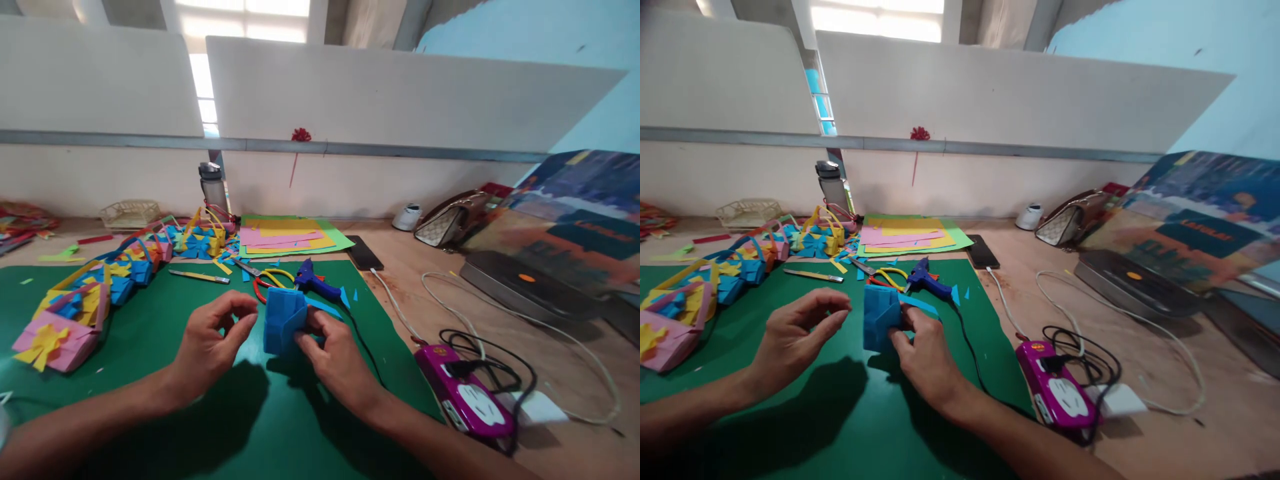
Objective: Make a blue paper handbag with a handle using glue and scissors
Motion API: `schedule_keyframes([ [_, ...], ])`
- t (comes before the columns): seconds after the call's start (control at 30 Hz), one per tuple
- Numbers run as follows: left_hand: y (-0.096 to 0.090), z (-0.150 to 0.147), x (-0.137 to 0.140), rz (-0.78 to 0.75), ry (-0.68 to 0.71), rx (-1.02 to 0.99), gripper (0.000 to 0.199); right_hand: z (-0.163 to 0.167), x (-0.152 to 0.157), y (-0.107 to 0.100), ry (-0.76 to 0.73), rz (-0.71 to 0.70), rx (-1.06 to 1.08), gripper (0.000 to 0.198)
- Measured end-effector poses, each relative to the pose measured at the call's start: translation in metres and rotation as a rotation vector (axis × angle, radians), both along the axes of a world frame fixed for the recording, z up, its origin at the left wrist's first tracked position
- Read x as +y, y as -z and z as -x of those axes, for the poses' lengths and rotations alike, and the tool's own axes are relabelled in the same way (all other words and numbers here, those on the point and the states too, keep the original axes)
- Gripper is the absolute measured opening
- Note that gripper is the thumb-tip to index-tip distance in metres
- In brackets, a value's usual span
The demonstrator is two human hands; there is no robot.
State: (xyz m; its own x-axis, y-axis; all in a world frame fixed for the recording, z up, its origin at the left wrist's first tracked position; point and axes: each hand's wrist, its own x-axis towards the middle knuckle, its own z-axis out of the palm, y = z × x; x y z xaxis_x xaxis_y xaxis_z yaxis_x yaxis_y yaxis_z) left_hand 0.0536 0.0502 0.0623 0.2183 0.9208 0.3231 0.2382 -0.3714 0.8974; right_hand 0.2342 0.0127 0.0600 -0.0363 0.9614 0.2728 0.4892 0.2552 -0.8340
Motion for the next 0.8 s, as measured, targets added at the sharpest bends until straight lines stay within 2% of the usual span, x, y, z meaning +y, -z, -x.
schedule_keyframes([
  [0.17, 0.001, -0.011, -0.003, 0.354, 0.134, -0.099, 0.021, 0.000, -0.002, 0.002, -0.044, 0.020, 0.093, 0.023],
  [0.37, 0.009, -0.020, 0.000, 0.553, 0.157, -0.207, 0.028, 0.001, -0.004, 0.008, -0.037, -0.038, 0.028, 0.029],
  [0.6, 0.012, -0.021, 0.000, 0.589, 0.137, -0.322, 0.036, 0.000, -0.005, 0.016, -0.135, -0.046, 0.002, 0.036],
  [0.8, 0.020, -0.024, 0.001, 0.567, 0.164, -0.308, 0.028, 0.002, -0.006, 0.014, -0.177, 0.061, 0.049, 0.032],
])
